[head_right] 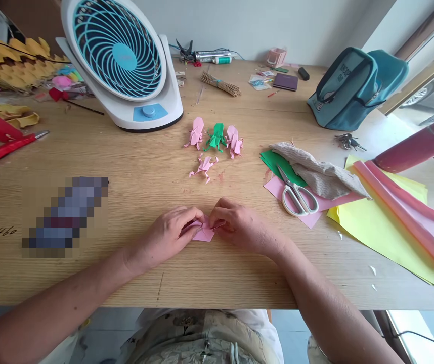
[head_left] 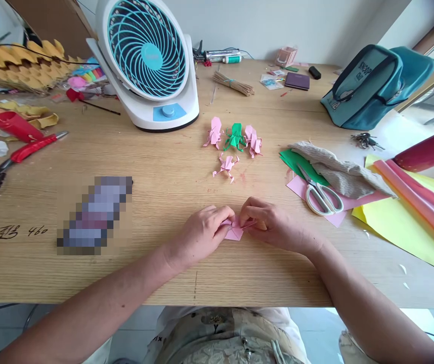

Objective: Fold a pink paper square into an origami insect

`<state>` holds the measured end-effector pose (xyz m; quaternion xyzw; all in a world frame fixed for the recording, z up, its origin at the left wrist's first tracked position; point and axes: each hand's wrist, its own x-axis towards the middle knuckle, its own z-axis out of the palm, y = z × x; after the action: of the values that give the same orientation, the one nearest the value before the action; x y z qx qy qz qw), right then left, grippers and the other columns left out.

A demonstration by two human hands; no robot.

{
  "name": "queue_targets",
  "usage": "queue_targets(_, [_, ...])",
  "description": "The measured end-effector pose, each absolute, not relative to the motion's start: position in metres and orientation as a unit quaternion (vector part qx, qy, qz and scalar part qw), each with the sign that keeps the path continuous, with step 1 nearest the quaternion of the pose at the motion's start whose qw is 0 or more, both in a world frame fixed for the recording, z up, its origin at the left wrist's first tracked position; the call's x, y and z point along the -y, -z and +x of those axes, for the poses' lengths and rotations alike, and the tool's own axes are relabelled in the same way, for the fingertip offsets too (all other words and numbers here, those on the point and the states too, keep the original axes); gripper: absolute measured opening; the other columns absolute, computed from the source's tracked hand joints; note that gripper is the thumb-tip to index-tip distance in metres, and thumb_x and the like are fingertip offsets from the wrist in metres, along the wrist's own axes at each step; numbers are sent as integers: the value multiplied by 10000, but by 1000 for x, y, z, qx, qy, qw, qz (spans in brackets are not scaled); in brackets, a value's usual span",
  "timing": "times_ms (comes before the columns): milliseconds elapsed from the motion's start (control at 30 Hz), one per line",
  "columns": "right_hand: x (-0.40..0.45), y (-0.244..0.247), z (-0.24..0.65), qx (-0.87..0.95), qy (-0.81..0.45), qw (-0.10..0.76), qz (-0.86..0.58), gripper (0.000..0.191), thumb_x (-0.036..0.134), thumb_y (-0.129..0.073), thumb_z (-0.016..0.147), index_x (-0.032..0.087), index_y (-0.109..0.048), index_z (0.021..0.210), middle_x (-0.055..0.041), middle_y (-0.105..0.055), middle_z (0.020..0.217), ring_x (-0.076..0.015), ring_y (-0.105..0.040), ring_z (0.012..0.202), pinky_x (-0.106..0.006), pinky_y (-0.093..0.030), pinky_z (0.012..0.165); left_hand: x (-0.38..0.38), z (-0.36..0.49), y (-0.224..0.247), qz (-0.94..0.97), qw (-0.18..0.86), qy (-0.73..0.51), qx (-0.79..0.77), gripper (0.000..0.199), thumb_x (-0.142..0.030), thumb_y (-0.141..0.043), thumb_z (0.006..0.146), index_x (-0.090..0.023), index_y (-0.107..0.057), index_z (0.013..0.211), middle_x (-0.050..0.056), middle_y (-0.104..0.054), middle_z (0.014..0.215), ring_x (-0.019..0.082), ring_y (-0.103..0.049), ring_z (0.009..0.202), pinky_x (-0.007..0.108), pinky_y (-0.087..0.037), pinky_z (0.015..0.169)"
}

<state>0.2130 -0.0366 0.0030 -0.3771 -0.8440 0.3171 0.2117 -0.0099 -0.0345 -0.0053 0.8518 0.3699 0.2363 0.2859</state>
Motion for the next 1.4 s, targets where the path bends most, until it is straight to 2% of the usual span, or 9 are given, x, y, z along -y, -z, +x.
queue_targets(167, [38,1,213,864,-270,201,-375,141,52,-616,869,171,-659,931,-39,-584,939,-128,-587,783,-248,-455,708,31,-12,10,894,180,-228,-340,81,-89,-581,905,-162,-614,912,59,-620,1005,200,-579,988,339,-487,889])
queue_targets(300, [38,1,213,870,-267,190,-369,142,59,-594,889,166,-663,952,-40,-589,928,-128,-591,777,-245,-453,713,32,-13,11,919,156,-209,-296,123,-70,-535,928,-147,-614,982,56,-594,968,186,-571,945,316,-505,867])
queue_targets(433, [39,-1,212,871,-261,185,-374,111,77,-578,908,162,-645,930,-36,-601,903,-125,-589,755,-237,-445,699,34,-12,9,928,182,-203,-254,217,-23,-478,937,-142,-614,1057,44,-618,960,157,-594,917,277,-508,844])
queue_targets(567, [41,-2,211,875,-256,184,-368,53,136,-592,930,170,-632,923,-37,-612,894,-133,-593,770,-245,-441,710,37,-9,9,907,214,-208,-296,86,-179,-553,958,-145,-630,943,37,-610,916,155,-599,852,283,-503,785])
queue_targets(667, [45,-3,213,879,-245,173,-370,66,144,-586,935,164,-627,887,-40,-598,871,-141,-577,763,-257,-438,701,39,-7,10,898,220,-200,-323,144,-277,-609,940,-149,-619,874,34,-603,910,158,-596,834,295,-496,771])
queue_targets(900, [62,-8,214,882,-197,159,-399,109,118,-541,943,156,-641,962,-77,-586,952,-166,-575,822,-289,-466,743,40,-5,9,892,234,-196,-333,94,-239,-606,941,-169,-626,882,28,-601,942,150,-594,862,288,-490,789])
queue_targets(1100, [73,1,212,857,-151,172,-462,161,152,-513,964,165,-605,833,-66,-578,880,-175,-565,785,-288,-450,689,42,-5,9,892,238,-214,-318,96,-166,-577,942,-178,-663,901,33,-603,925,150,-595,874,294,-491,825])
queue_targets(1267, [74,6,211,832,-185,205,-482,69,198,-567,955,189,-629,928,-57,-600,914,-171,-586,814,-279,-452,714,42,-4,10,884,237,-229,-331,132,-214,-574,953,-171,-656,860,37,-609,885,147,-599,822,287,-496,773])
queue_targets(1400, [69,8,208,821,-196,212,-493,61,167,-579,936,186,-625,900,-45,-588,888,-152,-570,748,-263,-434,666,42,-3,12,883,223,-236,-338,191,-262,-555,970,-168,-634,823,32,-600,845,138,-600,774,278,-505,736])
